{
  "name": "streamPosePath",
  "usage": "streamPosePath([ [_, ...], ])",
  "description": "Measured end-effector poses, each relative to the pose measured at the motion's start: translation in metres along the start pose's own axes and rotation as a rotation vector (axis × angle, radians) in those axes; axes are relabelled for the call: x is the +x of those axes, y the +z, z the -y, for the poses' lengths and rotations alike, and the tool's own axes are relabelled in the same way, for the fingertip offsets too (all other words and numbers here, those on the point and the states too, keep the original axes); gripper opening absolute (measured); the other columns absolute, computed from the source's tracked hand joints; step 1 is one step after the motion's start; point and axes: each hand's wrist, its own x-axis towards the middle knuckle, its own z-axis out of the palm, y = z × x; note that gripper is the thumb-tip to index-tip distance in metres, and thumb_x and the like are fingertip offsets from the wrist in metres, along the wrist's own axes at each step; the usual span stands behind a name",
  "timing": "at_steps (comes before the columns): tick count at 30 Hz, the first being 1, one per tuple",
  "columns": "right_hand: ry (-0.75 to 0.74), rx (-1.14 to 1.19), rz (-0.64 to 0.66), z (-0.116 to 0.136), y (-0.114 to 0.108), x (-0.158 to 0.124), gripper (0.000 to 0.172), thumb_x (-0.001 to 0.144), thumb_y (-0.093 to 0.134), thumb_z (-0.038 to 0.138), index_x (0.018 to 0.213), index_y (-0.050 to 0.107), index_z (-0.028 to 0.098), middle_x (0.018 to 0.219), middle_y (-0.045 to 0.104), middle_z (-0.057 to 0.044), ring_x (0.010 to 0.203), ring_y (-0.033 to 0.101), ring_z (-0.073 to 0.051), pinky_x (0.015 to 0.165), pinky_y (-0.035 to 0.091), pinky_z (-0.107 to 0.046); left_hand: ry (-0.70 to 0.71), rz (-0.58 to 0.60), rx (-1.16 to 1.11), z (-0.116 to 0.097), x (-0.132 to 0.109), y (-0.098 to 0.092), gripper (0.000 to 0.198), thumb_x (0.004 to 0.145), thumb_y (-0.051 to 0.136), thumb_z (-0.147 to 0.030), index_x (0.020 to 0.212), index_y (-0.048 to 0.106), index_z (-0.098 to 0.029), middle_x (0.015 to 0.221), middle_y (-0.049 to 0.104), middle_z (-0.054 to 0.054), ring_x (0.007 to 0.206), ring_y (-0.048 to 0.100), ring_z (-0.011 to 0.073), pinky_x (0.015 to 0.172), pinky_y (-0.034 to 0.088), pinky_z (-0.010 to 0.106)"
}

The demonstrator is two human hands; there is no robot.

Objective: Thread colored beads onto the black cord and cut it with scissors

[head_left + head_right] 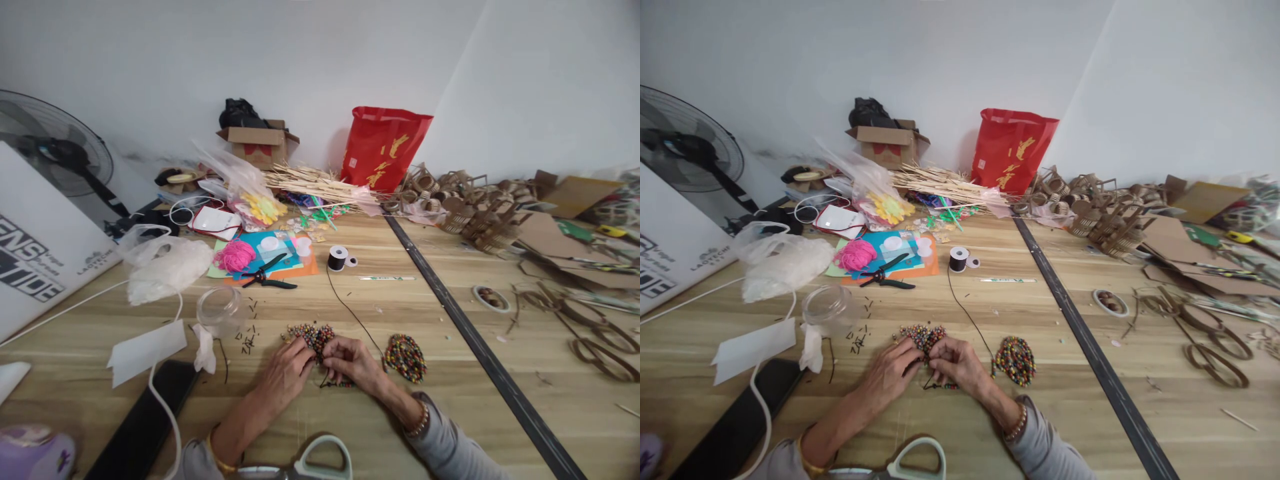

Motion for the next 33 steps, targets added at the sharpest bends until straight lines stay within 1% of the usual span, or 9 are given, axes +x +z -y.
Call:
streamPosePath([
  [7,-0.009,-0.010,0.010,-0.001,-0.001,0.001,0.042,0.064,0.077,0.049,0.077,0.057,0.015,0.054,0.060,0.004,0.043,0.057,-0.008,0.042,0.046,-0.017,-0.021,0.036,0.018,0.001,0.000,0.001,0.014,0.084,0.055,-0.011,0.080,0.066,-0.019,0.083,0.064,0.004,0.079,0.061,0.0196,0.071,0.048,0.029],
  [10,-0.018,-0.024,0.017,-0.001,-0.001,0.000,0.041,0.066,0.075,0.049,0.077,0.058,0.014,0.054,0.060,0.003,0.042,0.056,-0.007,0.042,0.046,-0.016,-0.013,0.020,0.002,0.000,-0.001,0.000,0.014,0.083,0.055,-0.010,0.079,0.066,-0.019,0.082,0.064,0.004,0.080,0.061,0.0201,0.071,0.048,0.030],
  [13,-0.015,-0.033,0.026,0.001,-0.001,-0.001,0.040,0.068,0.074,0.049,0.077,0.058,0.014,0.054,0.059,0.004,0.042,0.055,-0.006,0.043,0.046,-0.016,-0.021,-0.024,-0.059,0.000,-0.001,-0.001,0.014,0.082,0.055,-0.010,0.078,0.066,-0.018,0.080,0.064,0.005,0.078,0.061,0.0203,0.070,0.049,0.030],
  [16,-0.019,-0.054,0.039,0.003,-0.002,-0.002,0.039,0.070,0.073,0.050,0.077,0.058,0.014,0.054,0.058,0.004,0.042,0.054,-0.006,0.043,0.045,-0.016,-0.061,-0.093,-0.218,-0.001,0.000,-0.002,0.015,0.082,0.053,-0.010,0.077,0.066,-0.016,0.079,0.064,0.006,0.074,0.061,0.0189,0.069,0.049,0.030],
  [19,-0.022,-0.079,0.046,0.004,-0.002,-0.003,0.039,0.071,0.071,0.051,0.077,0.058,0.015,0.054,0.058,0.004,0.042,0.054,-0.006,0.042,0.045,-0.016,-0.166,-0.135,-0.453,0.000,0.002,-0.002,0.013,0.079,0.054,-0.012,0.074,0.065,-0.015,0.074,0.066,0.005,0.071,0.062,0.0176,0.068,0.050,0.028],
  [23,-0.030,-0.105,0.057,0.004,-0.003,-0.004,0.039,0.070,0.071,0.051,0.076,0.059,0.014,0.055,0.058,0.004,0.044,0.055,-0.007,0.043,0.045,-0.016,-0.375,-0.071,-0.810,0.004,0.003,-0.002,0.009,0.073,0.061,-0.020,0.073,0.067,-0.014,0.070,0.069,0.004,0.067,0.063,0.0173,0.064,0.050,0.026],
  [26,-0.022,-0.113,0.060,0.005,-0.002,-0.004,0.039,0.069,0.073,0.050,0.077,0.060,0.013,0.055,0.058,0.004,0.043,0.053,-0.006,0.044,0.045,-0.016,-0.472,-0.007,-1.031,0.006,0.005,-0.005,0.014,0.067,0.068,-0.026,0.072,0.069,-0.013,0.070,0.071,0.004,0.067,0.063,0.0175,0.066,0.050,0.027],
  [29,-0.017,-0.126,0.065,0.005,-0.002,-0.005,0.038,0.070,0.072,0.049,0.078,0.061,0.014,0.056,0.058,0.003,0.044,0.053,-0.006,0.044,0.045,-0.016,-0.533,0.049,-1.161,0.007,0.007,-0.009,0.018,0.062,0.074,-0.027,0.073,0.071,-0.013,0.071,0.073,0.004,0.069,0.064,0.0177,0.070,0.049,0.027],
  [33,-0.040,-0.156,0.087,0.005,-0.003,-0.005,0.036,0.073,0.070,0.049,0.077,0.062,0.014,0.056,0.057,0.003,0.045,0.052,-0.007,0.045,0.043,-0.016,-0.582,0.081,-1.230,0.006,0.007,-0.013,0.020,0.058,0.078,-0.027,0.070,0.072,-0.013,0.069,0.073,0.003,0.067,0.063,0.0164,0.068,0.048,0.026],
])
